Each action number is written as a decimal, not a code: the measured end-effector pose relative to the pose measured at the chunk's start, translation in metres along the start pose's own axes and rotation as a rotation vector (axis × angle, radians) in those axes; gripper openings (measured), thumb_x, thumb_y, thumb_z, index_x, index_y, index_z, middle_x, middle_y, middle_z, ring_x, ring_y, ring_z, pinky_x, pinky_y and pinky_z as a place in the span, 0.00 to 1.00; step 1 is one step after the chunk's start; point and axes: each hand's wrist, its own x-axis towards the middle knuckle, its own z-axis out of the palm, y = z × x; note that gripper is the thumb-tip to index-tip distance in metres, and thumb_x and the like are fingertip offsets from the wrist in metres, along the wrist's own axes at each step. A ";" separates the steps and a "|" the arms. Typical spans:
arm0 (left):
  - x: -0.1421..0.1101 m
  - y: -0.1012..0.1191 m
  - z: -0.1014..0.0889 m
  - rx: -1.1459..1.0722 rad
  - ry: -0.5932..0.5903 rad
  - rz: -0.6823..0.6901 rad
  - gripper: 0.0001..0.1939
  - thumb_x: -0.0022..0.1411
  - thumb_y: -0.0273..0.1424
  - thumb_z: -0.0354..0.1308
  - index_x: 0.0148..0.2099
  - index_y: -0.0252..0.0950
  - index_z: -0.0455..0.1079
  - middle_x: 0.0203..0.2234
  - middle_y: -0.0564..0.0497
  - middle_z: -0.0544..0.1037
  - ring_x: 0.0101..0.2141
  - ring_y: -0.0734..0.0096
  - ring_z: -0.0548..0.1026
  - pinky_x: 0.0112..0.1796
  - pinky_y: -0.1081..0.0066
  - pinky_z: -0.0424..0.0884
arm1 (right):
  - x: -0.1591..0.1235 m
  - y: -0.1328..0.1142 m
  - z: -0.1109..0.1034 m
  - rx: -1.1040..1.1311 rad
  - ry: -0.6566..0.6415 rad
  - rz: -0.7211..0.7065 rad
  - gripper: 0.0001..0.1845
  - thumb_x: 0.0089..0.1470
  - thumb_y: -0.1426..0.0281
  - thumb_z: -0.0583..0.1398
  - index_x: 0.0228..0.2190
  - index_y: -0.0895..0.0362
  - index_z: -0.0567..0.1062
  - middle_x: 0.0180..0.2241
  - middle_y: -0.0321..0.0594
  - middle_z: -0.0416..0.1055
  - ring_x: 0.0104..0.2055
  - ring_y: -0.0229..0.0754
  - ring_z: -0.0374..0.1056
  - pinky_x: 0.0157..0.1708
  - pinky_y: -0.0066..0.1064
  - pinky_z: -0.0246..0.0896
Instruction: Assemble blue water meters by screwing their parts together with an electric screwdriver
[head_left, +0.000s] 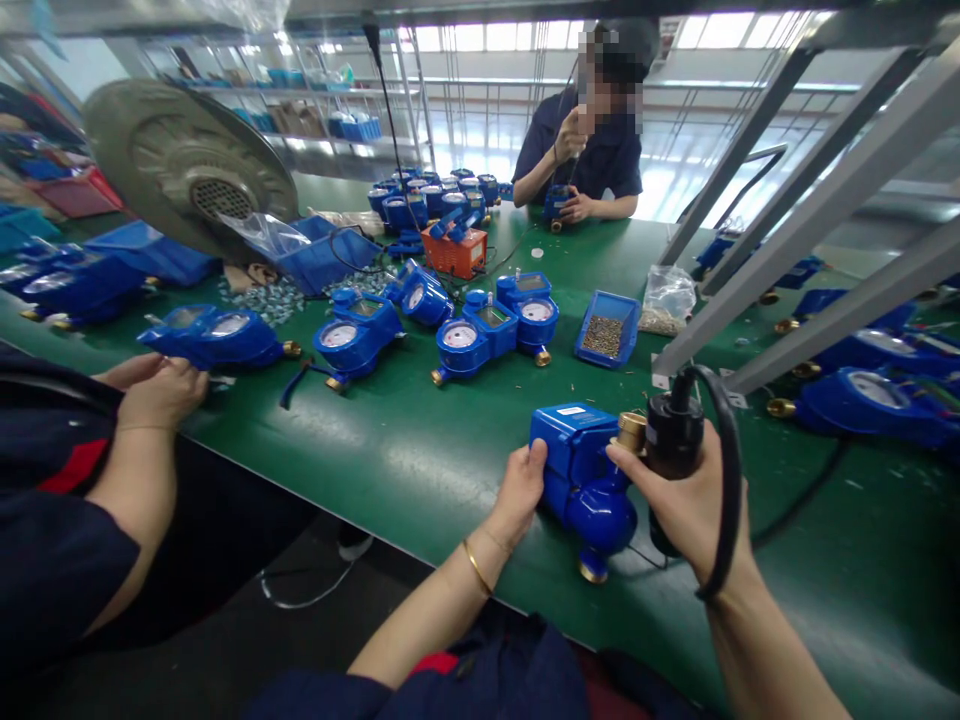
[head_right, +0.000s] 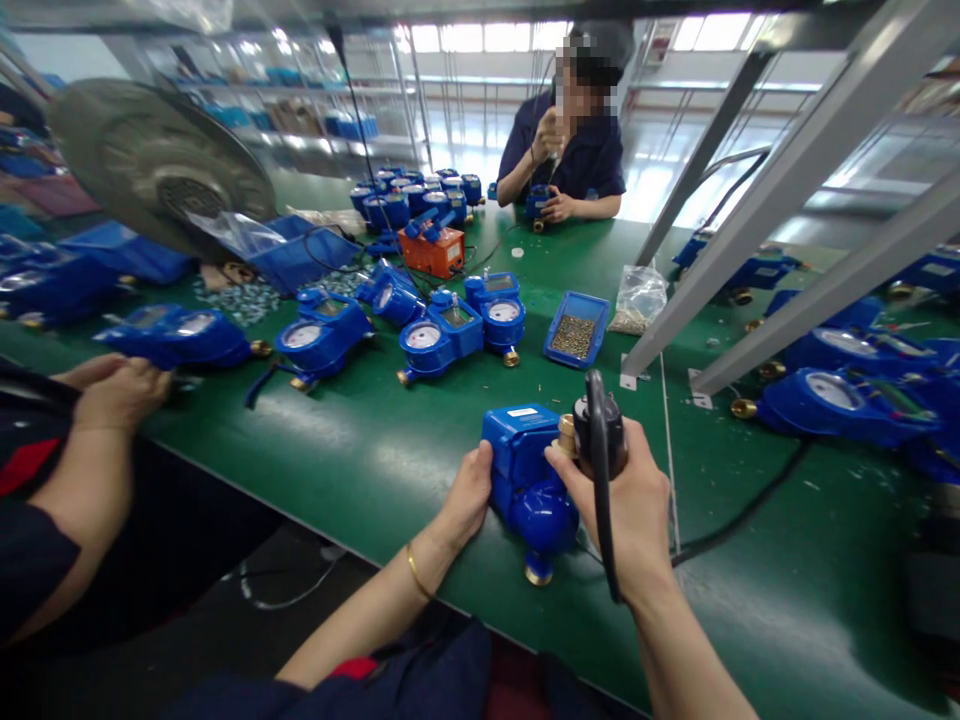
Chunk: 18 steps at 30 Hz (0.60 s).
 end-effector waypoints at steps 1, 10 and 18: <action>-0.002 0.000 0.001 -0.003 0.015 0.012 0.37 0.51 0.63 0.58 0.39 0.31 0.76 0.35 0.43 0.81 0.41 0.54 0.76 0.47 0.61 0.69 | 0.000 -0.004 0.000 -0.038 0.011 0.015 0.30 0.41 0.50 0.70 0.43 0.52 0.74 0.36 0.39 0.77 0.35 0.48 0.74 0.33 0.36 0.69; -0.011 -0.001 0.013 -0.161 -0.002 0.015 0.38 0.46 0.51 0.72 0.53 0.33 0.70 0.46 0.42 0.79 0.46 0.54 0.75 0.49 0.63 0.69 | -0.003 -0.013 0.001 -0.133 0.060 0.010 0.30 0.41 0.49 0.70 0.42 0.52 0.75 0.35 0.39 0.77 0.38 0.50 0.74 0.33 0.33 0.68; -0.014 -0.007 0.012 -0.201 0.026 0.045 0.34 0.49 0.47 0.71 0.53 0.34 0.70 0.46 0.44 0.79 0.46 0.57 0.75 0.48 0.65 0.69 | -0.002 -0.013 -0.002 -0.184 0.082 -0.007 0.32 0.42 0.46 0.68 0.44 0.53 0.74 0.35 0.41 0.75 0.35 0.49 0.72 0.30 0.34 0.65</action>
